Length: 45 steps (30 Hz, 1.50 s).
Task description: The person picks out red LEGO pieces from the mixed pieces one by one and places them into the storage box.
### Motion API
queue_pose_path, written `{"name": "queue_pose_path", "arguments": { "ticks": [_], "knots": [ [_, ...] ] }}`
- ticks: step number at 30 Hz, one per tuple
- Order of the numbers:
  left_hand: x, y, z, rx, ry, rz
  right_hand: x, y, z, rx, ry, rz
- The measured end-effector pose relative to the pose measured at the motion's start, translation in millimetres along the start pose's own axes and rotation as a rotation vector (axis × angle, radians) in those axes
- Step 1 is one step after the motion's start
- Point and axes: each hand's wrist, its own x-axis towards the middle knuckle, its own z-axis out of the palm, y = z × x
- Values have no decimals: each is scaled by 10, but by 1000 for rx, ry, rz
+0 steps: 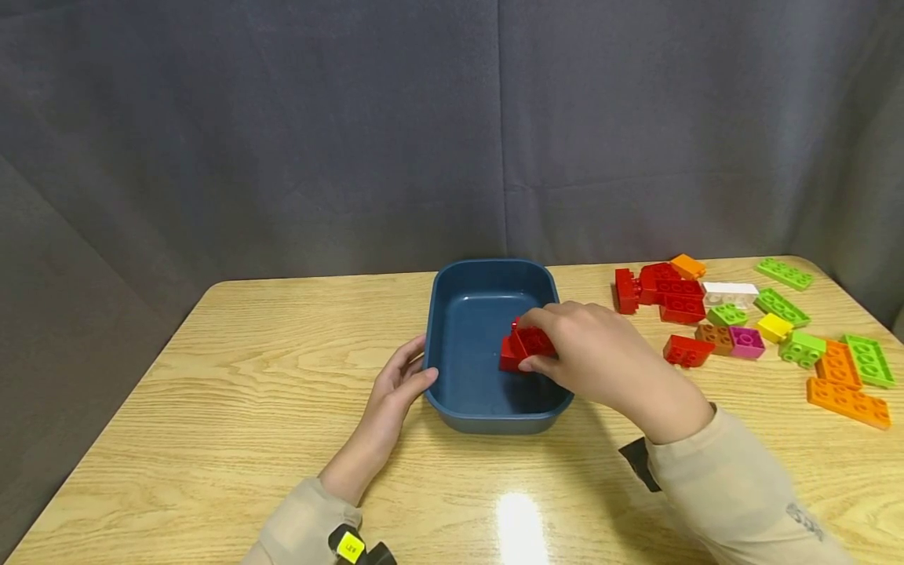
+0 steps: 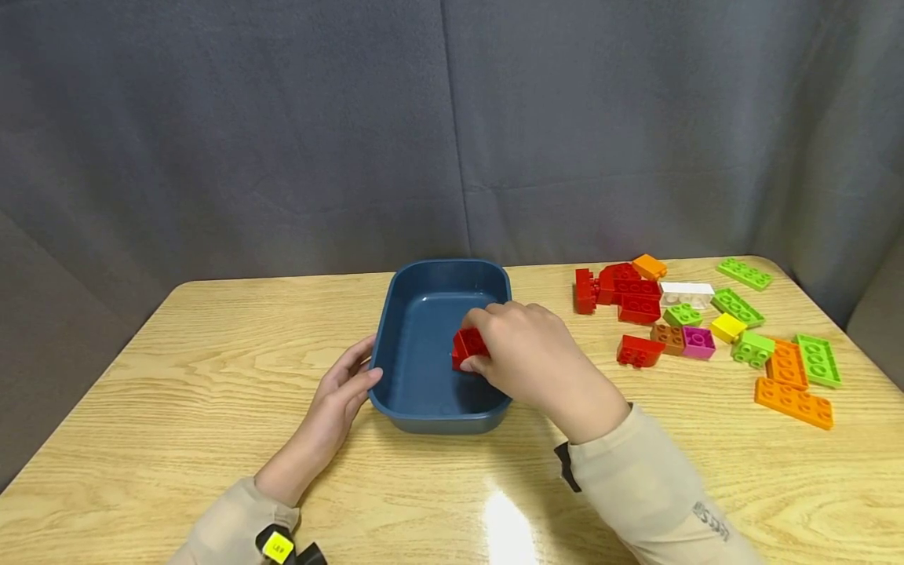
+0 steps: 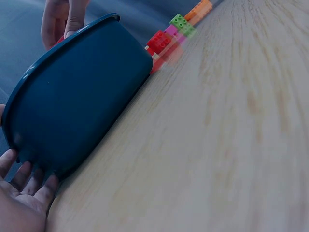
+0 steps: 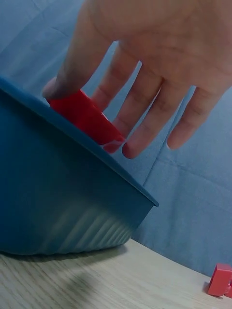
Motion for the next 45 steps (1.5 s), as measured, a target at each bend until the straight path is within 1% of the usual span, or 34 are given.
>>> {"name": "queue_pose_path", "arguments": {
  "ticks": [8,14,21,36,45],
  "knots": [
    [2,5,1,3,1,3,6,-2,20,-20,-15,-3],
    [0,-4,-4,0,-1,1,13,-5,87,-30,-9,-32],
    [-6,-1,-6,2,-6,-3,18,-1,116,-34,-13,-50],
    [-3,3,-5,2,-5,-5,20,-33,163,-60,-84,-33],
    [-7,4,0,-9,2,-8,19,-31,173,-62,-91,-43]
  ]
}}
